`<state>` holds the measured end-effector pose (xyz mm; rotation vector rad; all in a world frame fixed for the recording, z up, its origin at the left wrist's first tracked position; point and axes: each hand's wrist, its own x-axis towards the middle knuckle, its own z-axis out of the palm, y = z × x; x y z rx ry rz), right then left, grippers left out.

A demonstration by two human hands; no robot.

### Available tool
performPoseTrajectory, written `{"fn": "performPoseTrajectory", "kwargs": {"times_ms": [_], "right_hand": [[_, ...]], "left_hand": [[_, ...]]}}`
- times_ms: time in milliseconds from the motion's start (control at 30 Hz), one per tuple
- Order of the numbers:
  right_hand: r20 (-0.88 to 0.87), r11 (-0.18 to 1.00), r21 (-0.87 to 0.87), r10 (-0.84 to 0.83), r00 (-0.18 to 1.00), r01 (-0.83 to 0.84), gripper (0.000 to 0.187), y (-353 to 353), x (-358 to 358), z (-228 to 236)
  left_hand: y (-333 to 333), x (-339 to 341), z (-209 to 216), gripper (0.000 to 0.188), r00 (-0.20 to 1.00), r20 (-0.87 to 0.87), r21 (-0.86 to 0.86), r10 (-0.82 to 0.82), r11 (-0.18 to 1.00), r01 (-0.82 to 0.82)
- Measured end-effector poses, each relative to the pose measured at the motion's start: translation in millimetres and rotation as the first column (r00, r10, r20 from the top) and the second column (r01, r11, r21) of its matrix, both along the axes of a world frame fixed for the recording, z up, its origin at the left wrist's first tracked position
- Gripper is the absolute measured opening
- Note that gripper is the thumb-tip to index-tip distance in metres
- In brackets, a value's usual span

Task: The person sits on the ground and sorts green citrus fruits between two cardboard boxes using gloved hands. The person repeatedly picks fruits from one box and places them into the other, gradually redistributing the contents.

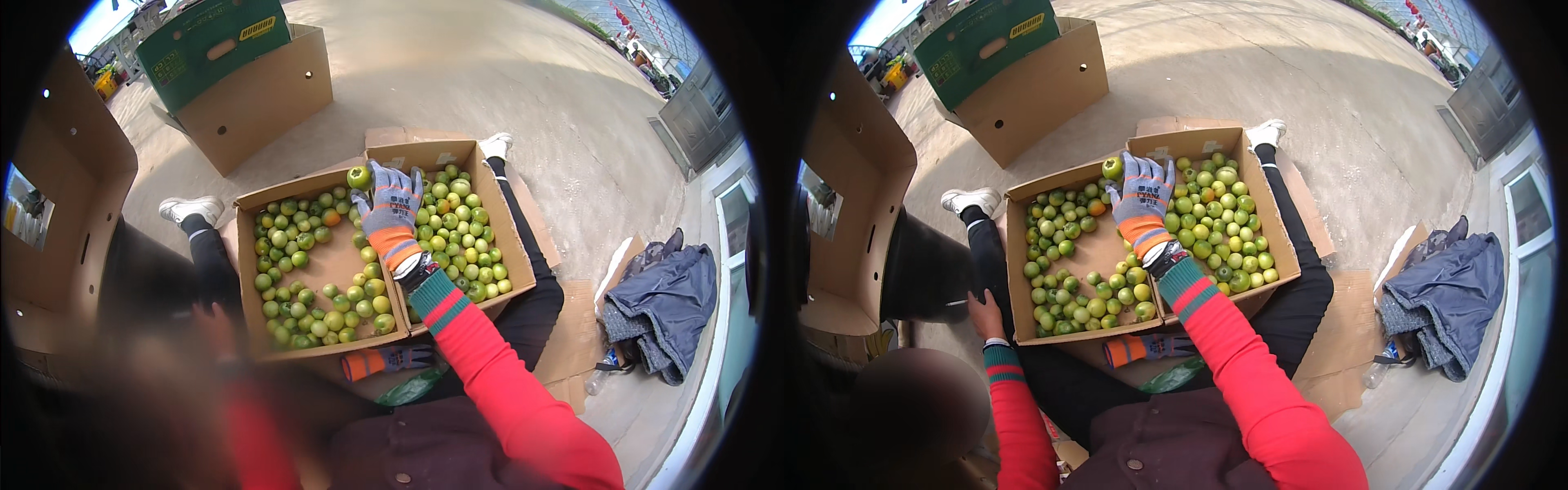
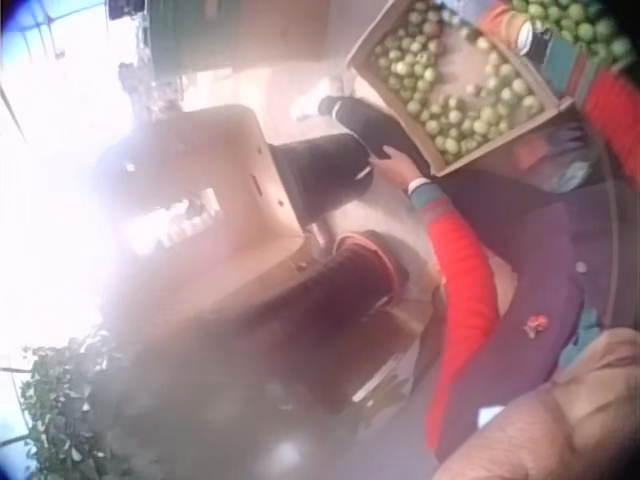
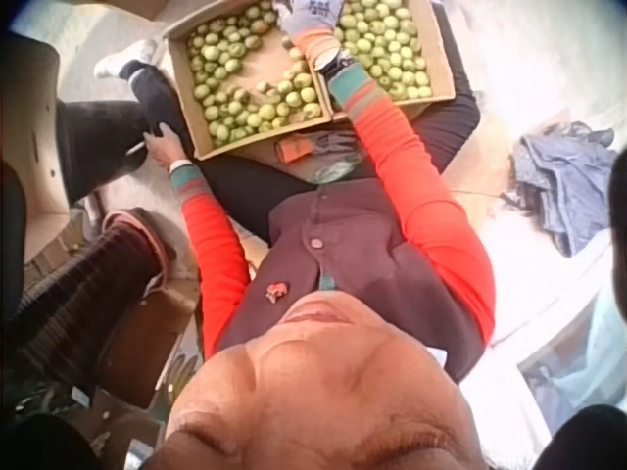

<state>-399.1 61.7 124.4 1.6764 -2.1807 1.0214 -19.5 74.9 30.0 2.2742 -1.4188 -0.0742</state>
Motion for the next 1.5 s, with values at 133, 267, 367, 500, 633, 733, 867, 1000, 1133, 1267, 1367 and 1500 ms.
{"fn": "performPoseTrajectory", "kwargs": {"times_ms": [133,267,367,500,633,733,867,1000,1133,1267,1367,1500], "right_hand": [[-0.029,0.956,0.259,-0.137,0.990,0.140,0.057,-5.0,-50.7,-35.4],[-0.239,0.892,0.450,0.071,0.968,0.046,0.057,-13.6,-68.7,-74.7],[-0.206,0.850,0.525,0.168,0.964,-0.036,0.053,-16.4,-61.2,-86.2],[-0.172,0.863,0.497,0.201,0.964,-0.091,0.053,-8.4,-65.2,-92.1],[-0.181,0.857,0.510,0.200,0.963,-0.082,0.056,-10.9,-62.9,-95.3],[-0.135,0.812,0.574,0.222,0.966,-0.106,0.057,-12.4,-62.7,-85.5],[-0.091,0.853,0.500,0.226,0.970,-0.152,0.057,-11.8,-73.3,-95.0],[-0.003,0.984,0.146,0.100,0.995,-0.099,0.047,-16.4,-71.9,-70.1],[-0.114,0.944,-0.125,0.291,0.950,-0.304,0.026,-12.8,-14.4,2.9],[-0.527,0.667,0.741,0.651,0.547,-0.079,0.026,-16.6,38.8,-11.0],[-0.666,0.657,0.740,0.687,0.291,0.142,0.026,-19.6,56.4,-64.5],[-0.655,0.616,0.755,0.697,0.292,0.225,0.026,0.0,57.2,-95.5]], "left_hand": [[-6.1,5.5,-10.7,0.059,0.996,0.083,0.013,-0.018,1.000,0.017],[-3.7,-2.6,-4.3,0.060,0.996,0.082,0.053,-0.037,0.998,0.033],[-2.6,10.9,-1.0,0.060,0.991,0.132,0.075,-0.026,0.997,0.016],[0.4,-1.8,0.7,0.060,0.992,0.117,0.069,-0.036,0.997,0.028],[6.0,0.7,8.6,0.059,0.990,0.140,0.062,-0.035,0.998,0.026],[4.7,-4.2,16.7,0.060,0.996,0.083,0.089,-0.016,0.996,0.009],[9.3,-27.9,36.3,0.056,0.996,0.074,0.135,0.049,0.989,-0.058],[7.4,-26.0,26.1,0.055,0.997,-0.039,0.003,0.062,0.998,-0.062],[6.0,-15.7,12.1,0.055,0.997,-0.038,-0.052,0.063,0.997,-0.065],[7.5,-20.4,19.9,0.057,0.998,-0.031,-0.026,0.062,0.998,-0.063],[8.8,-9.2,16.5,0.059,0.994,-0.093,-0.034,0.055,0.998,-0.058],[5.8,-20.8,20.8,0.060,0.989,-0.137,0.031,0.051,0.998,-0.047]]}}
